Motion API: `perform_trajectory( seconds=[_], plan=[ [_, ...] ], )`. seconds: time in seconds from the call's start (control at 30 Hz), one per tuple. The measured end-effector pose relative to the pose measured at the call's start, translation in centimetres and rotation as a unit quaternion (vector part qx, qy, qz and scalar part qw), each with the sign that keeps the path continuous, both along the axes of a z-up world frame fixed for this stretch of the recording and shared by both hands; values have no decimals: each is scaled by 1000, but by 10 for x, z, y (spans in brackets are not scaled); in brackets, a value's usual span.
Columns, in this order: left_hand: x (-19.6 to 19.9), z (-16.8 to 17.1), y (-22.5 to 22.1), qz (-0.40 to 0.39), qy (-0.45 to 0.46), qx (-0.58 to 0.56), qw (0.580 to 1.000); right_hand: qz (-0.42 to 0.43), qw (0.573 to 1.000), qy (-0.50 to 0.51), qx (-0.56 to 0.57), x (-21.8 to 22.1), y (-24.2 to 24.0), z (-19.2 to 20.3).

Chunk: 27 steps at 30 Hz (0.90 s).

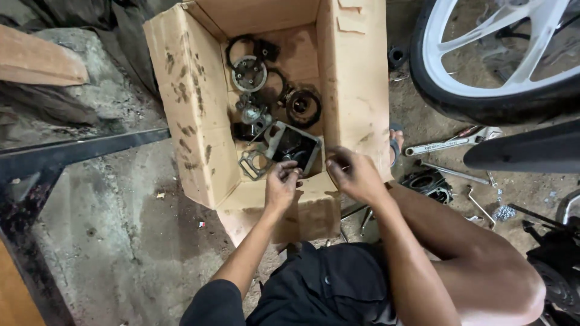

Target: The person sits on the floor of a motorcycle repair workshop and works on a cylinder head removed from a motorcycle. They use a screwdriver on the part, fit a component into it, drive fasteners with a cordless drill, tap with a hammer, and handle a bracket and other small parts from a cardboard box.

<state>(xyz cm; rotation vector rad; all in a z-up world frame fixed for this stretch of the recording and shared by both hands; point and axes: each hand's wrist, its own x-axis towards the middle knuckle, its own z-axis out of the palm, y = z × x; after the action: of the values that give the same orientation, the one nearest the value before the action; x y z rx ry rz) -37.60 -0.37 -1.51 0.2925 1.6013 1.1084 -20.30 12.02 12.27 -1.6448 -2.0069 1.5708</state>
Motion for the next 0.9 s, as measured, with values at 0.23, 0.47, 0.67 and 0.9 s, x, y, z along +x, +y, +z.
perform_trajectory(
  seconds=[0.23, 0.47, 0.67, 0.9],
  plan=[
    [-43, -4, 5, -108, 160, -69, 979, 54, 996, -61, -28, -6, -7, -27],
    [-98, -32, 6, -95, 275, -167, 942, 59, 994, -89, -19, 2, -13, -42],
    [-104, -57, 4, -156, 237, -173, 943, 40, 996, -79, -9, 0, -14, -34],
    [-74, -137, 25, -386, 290, -184, 856, 40, 997, -71, -1, -4, -16, -27]
  ],
)
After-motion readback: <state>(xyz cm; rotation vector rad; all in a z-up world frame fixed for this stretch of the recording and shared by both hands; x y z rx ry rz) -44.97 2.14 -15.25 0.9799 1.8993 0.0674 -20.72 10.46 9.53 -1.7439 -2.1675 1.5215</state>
